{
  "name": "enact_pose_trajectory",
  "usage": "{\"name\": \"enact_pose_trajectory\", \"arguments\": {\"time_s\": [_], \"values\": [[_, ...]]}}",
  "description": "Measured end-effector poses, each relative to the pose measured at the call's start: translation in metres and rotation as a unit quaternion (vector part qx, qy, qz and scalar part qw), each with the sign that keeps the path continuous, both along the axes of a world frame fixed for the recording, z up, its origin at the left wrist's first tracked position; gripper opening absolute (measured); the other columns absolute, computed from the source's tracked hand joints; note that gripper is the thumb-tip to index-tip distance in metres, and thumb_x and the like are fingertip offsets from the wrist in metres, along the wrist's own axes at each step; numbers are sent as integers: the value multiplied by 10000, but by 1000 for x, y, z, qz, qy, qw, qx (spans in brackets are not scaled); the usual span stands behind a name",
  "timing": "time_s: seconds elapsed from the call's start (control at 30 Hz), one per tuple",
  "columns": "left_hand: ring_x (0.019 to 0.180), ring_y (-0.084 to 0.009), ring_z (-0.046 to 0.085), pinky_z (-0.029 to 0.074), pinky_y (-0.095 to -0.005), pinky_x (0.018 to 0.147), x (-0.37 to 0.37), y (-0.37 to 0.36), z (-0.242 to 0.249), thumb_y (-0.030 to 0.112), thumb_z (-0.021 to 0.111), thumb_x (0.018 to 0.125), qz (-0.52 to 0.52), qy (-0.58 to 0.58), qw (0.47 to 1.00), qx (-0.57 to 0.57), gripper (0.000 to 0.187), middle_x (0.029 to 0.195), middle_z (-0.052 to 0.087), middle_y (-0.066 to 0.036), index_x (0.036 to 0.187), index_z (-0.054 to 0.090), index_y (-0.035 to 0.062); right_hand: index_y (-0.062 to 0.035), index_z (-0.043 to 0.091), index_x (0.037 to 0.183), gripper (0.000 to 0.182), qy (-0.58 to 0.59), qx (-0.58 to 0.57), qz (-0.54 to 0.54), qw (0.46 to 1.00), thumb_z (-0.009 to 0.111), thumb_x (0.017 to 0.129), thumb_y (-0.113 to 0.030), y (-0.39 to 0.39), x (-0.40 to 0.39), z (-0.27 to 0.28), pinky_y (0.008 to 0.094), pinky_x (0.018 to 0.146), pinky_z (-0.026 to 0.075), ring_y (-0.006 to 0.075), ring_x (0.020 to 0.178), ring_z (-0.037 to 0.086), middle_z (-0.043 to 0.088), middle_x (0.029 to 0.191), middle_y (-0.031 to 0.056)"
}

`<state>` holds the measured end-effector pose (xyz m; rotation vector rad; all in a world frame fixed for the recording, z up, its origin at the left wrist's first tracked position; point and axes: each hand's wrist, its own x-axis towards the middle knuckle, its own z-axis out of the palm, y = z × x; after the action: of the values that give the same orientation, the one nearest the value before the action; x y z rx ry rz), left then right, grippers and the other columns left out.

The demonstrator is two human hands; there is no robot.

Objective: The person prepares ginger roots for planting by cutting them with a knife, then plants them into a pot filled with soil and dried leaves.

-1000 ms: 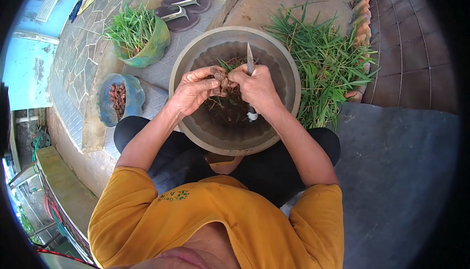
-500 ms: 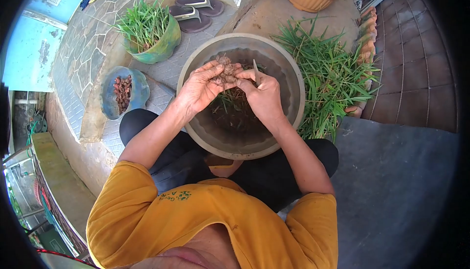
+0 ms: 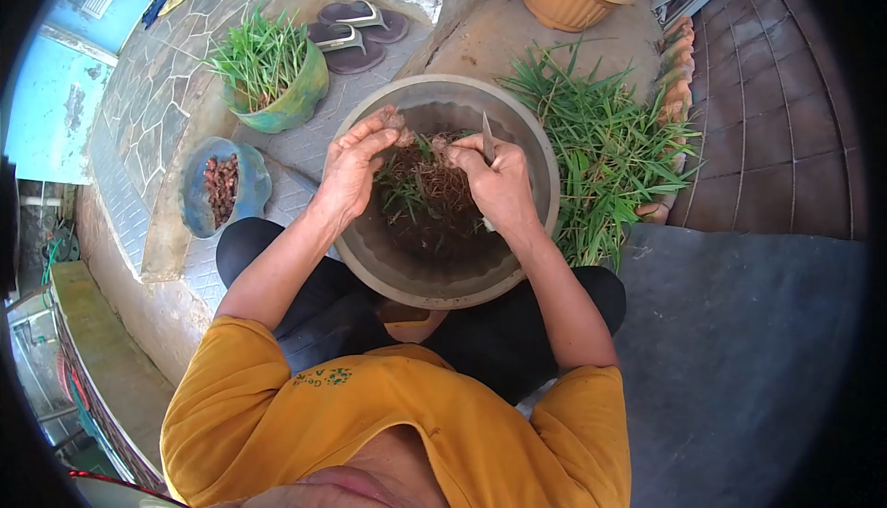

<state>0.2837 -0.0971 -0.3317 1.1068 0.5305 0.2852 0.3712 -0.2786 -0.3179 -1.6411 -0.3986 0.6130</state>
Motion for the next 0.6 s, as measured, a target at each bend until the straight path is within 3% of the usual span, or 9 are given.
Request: {"name": "enact_pose_trajectory", "arguments": {"time_s": [0.03,0.1,0.17,0.23,0.3,0.37,0.53,0.57,0.6], "values": [[995,-162,619,453,-386,903,0,-2,-5,52,623,864,-28,4,999,-17,268,1075,668,-75,1132,622,38,37,650,929,159,86,15,9,996,594,887,-106,-1,1,4,225,439,355,74,465,467,648,739,55],[1018,-185,615,422,-417,955,-7,-5,-11,104,618,885,-78,18,996,-47,244,1077,667,-59,1125,619,56,18,654,858,173,93,5,32,995,582,902,-133,0,1,1,223,439,334,59,464,447,594,653,31],[991,-298,651,528,-462,915,-6,-15,-12,29,611,876,-119,-61,968,-213,255,1054,651,-160,1124,569,-13,-1,659,788,223,104,-4,58,993,569,917,-159,4,-3,-4,221,440,313,44,463,426,540,566,7],[979,-309,655,528,-466,915,-6,-19,-12,28,617,874,-113,-51,960,-251,280,1055,645,-167,1143,552,-17,0,650,776,245,22,-24,61,998,572,924,-179,4,-4,-9,223,471,351,51,507,465,552,590,14],[967,-309,659,525,-458,919,-8,-15,-20,28,632,865,-139,-25,968,-209,298,1050,642,-164,1146,549,-24,6,645,770,267,-34,-40,70,996,580,929,-199,10,-8,-10,228,508,389,61,550,499,564,617,21],[966,-291,660,541,-435,891,-10,-16,-24,18,657,837,-109,21,975,-190,286,1018,641,-159,1103,562,-24,15,643,771,289,-66,-59,68,994,594,933,-219,14,-13,-9,238,549,428,75,593,527,577,647,29],[814,-310,688,603,-451,748,-18,15,-12,-38,625,800,31,-49,985,-163,191,861,664,-160,988,596,-26,44,653,806,316,-44,-61,60,995,637,923,-249,19,-23,-6,257,586,463,98,621,560,622,708,52],[856,-313,681,602,-445,764,-22,32,-10,-60,608,796,86,-74,984,-138,190,882,654,-162,983,596,-31,44,653,805,317,-58,-73,55,994,638,922,-250,19,-24,-5,255,588,463,98,624,562,625,711,55],[906,-322,666,595,-452,795,-28,51,-1,-89,577,800,165,-91,974,-125,240,1005,626,-179,1036,561,-55,37,657,802,318,-78,-67,58,993,633,921,-257,18,-22,-8,260,599,451,100,625,564,623,685,52]]}}
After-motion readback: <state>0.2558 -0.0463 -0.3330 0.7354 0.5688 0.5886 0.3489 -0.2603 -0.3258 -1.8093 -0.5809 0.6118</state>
